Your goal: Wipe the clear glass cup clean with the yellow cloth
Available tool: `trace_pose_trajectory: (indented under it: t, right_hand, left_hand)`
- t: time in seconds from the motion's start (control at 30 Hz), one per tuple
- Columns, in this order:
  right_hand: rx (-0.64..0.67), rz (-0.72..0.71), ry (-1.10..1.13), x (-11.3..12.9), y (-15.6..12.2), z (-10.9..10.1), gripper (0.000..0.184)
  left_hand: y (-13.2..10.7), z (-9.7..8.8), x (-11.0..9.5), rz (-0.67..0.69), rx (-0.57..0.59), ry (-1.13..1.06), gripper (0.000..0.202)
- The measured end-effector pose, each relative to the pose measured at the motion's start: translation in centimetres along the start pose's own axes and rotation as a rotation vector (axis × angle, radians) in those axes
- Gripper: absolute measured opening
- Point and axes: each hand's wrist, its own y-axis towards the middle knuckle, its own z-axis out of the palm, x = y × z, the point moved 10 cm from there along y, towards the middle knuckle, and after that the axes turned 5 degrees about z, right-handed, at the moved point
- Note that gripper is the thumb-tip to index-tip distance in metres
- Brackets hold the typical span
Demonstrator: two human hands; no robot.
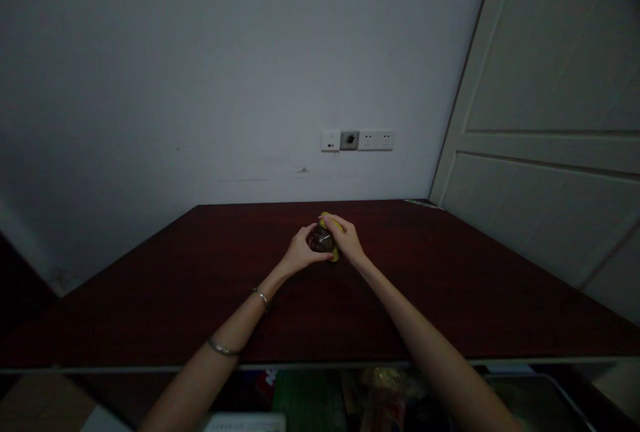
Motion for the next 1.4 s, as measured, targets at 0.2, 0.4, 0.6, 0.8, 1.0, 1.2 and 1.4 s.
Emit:
trace_pose_trajectory:
  t: [0.2, 0.4, 0.6, 0.8, 1.0, 1.2, 1.4]
  right_hand:
    - [0.053, -0.257, -0.331, 3.4, -1.7, 1.0, 0.023]
    - [0.083, -0.232, -0.278, 3.3, -1.5, 1.2, 0.039]
    - [0.018, 0.015, -0.037, 0.3, -0.2, 0.2, 0.035]
    - [0.118, -0.227, -0.153, 3.7, -1.4, 1.0, 0.029]
    - [0.044, -0.037, 0.008, 1.8, -0.3, 0.2, 0.029]
    - [0.068, -0.107, -0.058, 2.4, -0.6, 0.3, 0.027]
    - [0.095, -0.191, -0.114, 3.5, -1.2, 0.7, 0.027]
  left_hand:
    - [-0.2, 0.5, -0.6, 0.008, 0.013, -0.059, 0.070]
    - [-0.3, 0.3, -1.0, -0.017, 0.003, -0.062, 0.067]
    - [-0.3, 0.2, -2.2, 0.011, 0.016, -0.015, 0.070]
    - [-0.2, 0.4, -2.5, 0.053, 0.015, -0.051, 0.070]
    - [-0.3, -0.1, -3.0, 0.112, -0.012, 0.030, 0.076]
    - [-0.3, -0.2, -2.7, 0.134, -0.002, 0.102, 0.079]
    - [-0.2, -0.1, -2.7, 0.111, 0.009, 0.081, 0.077]
